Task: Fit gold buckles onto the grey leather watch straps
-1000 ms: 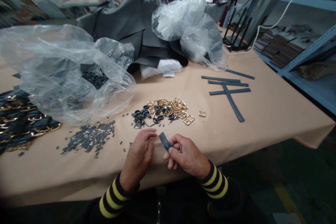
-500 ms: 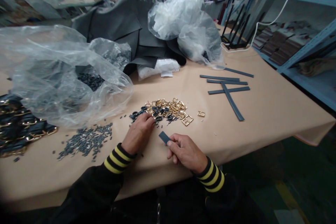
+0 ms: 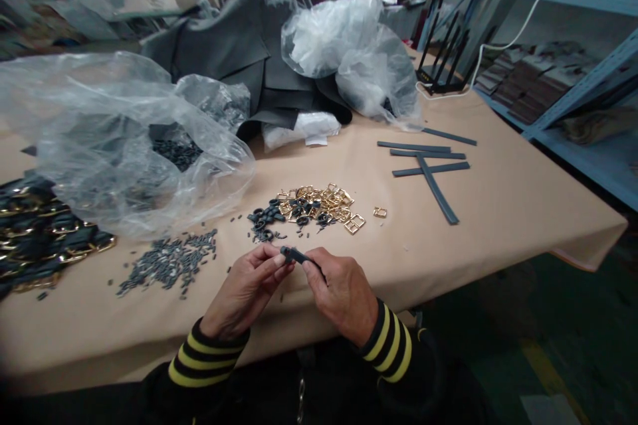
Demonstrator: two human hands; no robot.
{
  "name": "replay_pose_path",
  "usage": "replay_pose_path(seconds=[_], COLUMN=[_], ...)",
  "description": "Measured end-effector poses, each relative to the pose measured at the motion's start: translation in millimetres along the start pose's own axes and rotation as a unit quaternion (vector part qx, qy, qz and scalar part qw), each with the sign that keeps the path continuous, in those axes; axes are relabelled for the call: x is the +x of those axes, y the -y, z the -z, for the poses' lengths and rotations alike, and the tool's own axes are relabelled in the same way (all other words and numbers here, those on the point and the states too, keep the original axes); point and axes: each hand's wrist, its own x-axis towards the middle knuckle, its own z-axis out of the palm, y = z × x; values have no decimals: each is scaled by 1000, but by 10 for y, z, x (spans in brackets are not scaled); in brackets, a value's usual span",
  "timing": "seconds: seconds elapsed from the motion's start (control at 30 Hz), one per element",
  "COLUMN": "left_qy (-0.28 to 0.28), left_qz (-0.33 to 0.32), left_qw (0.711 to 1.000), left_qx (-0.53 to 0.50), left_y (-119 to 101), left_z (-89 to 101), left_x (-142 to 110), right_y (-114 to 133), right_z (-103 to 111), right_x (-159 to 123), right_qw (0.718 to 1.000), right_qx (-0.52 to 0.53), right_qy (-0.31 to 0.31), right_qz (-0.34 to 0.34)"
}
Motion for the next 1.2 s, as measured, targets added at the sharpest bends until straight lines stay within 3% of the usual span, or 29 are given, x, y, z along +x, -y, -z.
replay_pose_path(seconds=[0.17,0.3,0.47,0.6,0.73,0.9,1.07,1.2], left_qy=[-17,-31,3,31,30,-78,-85,-98], left_qz=[-45,-92,-99,-102,-152,-286,-341,-407], left_qw=[995,979,974,969,941,854,835,801], left_qx=[88,180,202,224,300,427,423,429], left_y=[26,94,188,202,200,264,377,454], left_z=[-51,-94,-105,-97,-112,-166,-194,-217], left_x=[-50,-94,-117,-129,-127,-142,-164,-135], right_y=[30,33,-61,-118,-90,-76,-85,-35], right_z=[28,149,316,331,205,42,1,-48], right_x=[-17,0,57,72,34,-32,-76,-109], right_qw=[997,991,982,978,986,997,993,983], right_qx=[-63,-86,-32,-6,20,33,66,138], right_qy=[26,98,186,206,167,39,24,17], right_qz=[-19,-3,25,9,-5,-62,-97,-120])
